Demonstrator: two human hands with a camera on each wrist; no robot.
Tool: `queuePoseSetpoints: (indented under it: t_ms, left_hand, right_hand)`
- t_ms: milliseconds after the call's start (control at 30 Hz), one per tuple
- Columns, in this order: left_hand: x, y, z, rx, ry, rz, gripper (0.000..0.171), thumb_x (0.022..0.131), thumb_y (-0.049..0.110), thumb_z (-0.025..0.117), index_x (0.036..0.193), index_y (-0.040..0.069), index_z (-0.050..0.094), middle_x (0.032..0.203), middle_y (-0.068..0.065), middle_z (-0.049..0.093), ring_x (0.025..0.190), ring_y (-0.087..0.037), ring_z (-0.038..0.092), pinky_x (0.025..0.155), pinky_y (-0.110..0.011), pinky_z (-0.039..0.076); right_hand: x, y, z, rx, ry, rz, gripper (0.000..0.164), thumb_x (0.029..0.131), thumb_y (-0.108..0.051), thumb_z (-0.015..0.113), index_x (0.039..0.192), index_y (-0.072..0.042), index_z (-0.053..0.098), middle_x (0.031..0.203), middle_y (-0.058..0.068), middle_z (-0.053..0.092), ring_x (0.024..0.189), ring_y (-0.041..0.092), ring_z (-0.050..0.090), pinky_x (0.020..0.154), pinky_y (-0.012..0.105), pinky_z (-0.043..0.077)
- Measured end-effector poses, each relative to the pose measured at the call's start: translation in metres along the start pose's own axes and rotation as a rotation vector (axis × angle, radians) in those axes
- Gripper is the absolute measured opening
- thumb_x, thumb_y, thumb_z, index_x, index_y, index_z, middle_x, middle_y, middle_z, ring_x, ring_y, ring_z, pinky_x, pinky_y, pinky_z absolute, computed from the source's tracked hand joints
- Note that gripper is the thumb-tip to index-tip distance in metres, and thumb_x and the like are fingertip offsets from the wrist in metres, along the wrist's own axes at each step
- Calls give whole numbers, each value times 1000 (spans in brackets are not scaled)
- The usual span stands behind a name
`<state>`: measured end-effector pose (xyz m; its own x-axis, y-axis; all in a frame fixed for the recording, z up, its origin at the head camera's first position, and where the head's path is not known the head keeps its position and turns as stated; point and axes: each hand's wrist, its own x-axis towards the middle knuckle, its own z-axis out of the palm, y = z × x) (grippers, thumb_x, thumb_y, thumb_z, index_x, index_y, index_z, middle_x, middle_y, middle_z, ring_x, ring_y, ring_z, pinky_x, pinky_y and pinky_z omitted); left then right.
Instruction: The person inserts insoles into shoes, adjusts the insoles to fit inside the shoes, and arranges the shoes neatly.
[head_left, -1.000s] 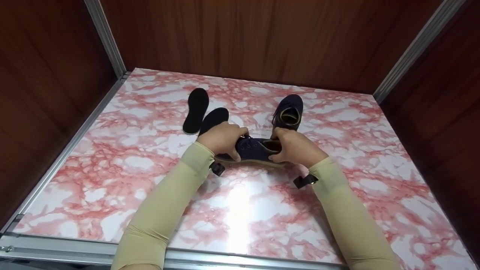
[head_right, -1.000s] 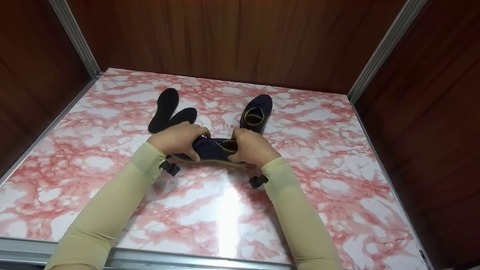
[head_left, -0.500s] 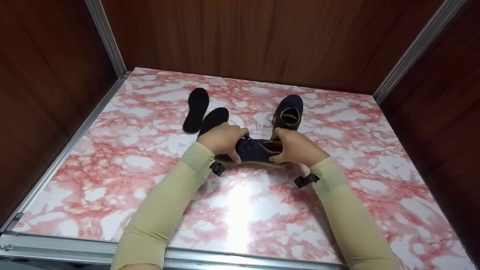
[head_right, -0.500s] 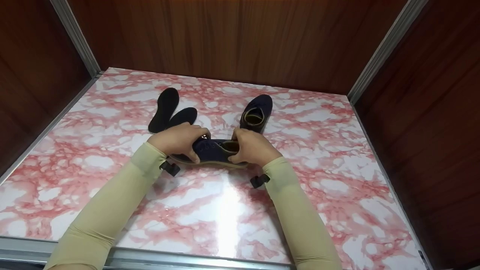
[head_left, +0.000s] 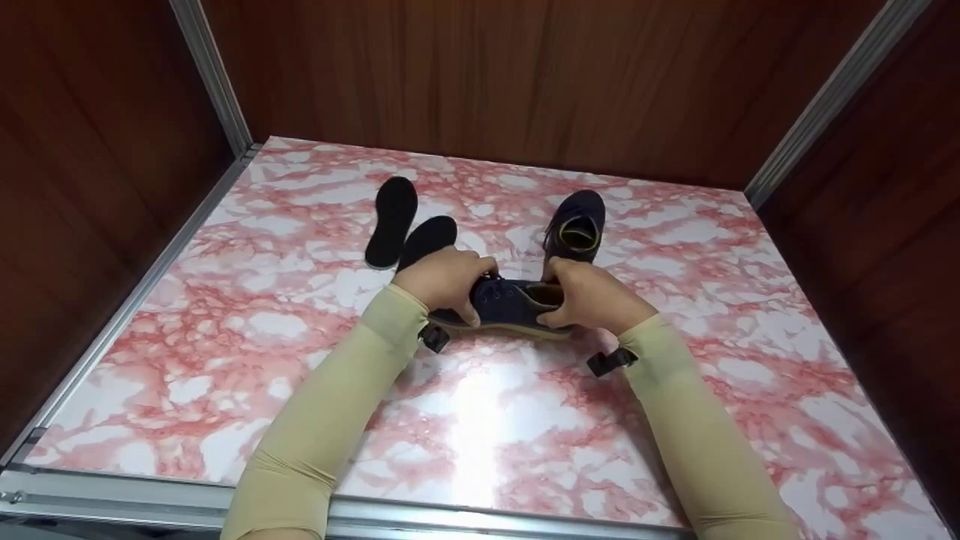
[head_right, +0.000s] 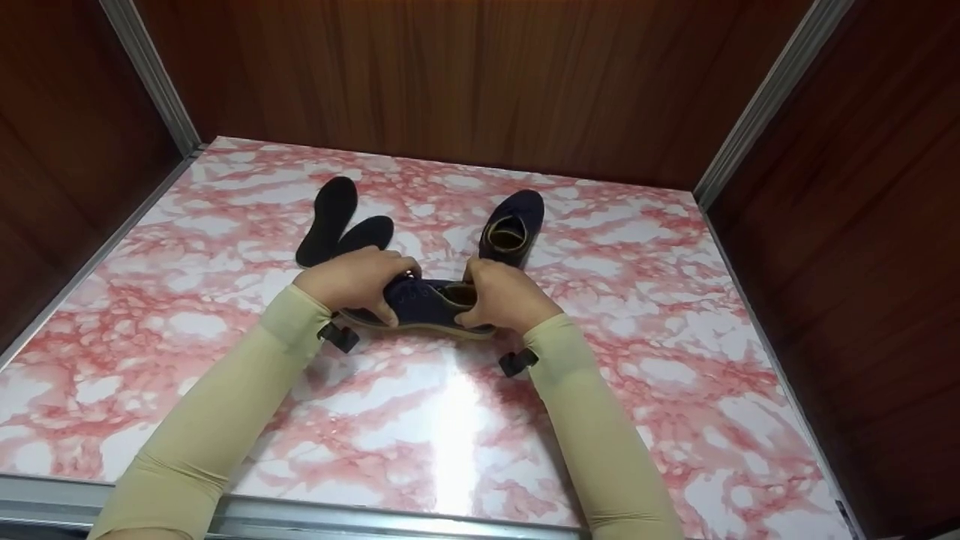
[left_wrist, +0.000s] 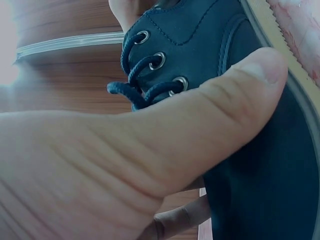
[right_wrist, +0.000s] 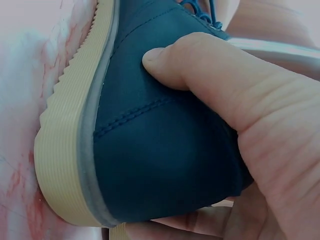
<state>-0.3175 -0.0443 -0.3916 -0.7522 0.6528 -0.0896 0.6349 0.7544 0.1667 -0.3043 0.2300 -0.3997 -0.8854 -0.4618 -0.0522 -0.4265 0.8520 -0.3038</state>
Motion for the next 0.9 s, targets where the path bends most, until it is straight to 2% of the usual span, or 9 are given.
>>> queuePoseSetpoints:
  t_ms: [200,467,800,900]
  left_hand:
    - [0,0,-3,-5,-4,-11,82,81,41,98,150,17,59,141,-13,72,125,-37,70,114,-50,55]
    - [0,1,-3,-25,-18,-23,85,80,43,99,151,16,58,141,-13,72,127,-39,69,116,-52,53]
    - [0,0,-3,-22,-35,-29,87,82,45,97,154,18,56,144,-15,70,130,-41,67,115,-52,54]
    - [-1,0,-3,-23,-35,-29,88,82,45,97,155,18,56,143,-15,70,130,-40,68,116,-51,53]
  right_hand:
    - [2,1,-3,16,-11,10,61,84,-40,96,127,-10,63,117,10,73,99,26,67,94,48,58]
    - [1,6,-3,64,-4,-8,60,82,-35,97,126,-9,65,117,9,73,101,26,68,96,48,58]
    - [2,4,-2,39,-22,21,62,83,-37,97,128,-10,63,120,10,73,103,27,68,98,50,58]
    - [2,4,-2,36,-16,2,62,83,-36,97,127,-9,63,121,10,73,103,27,69,98,49,58]
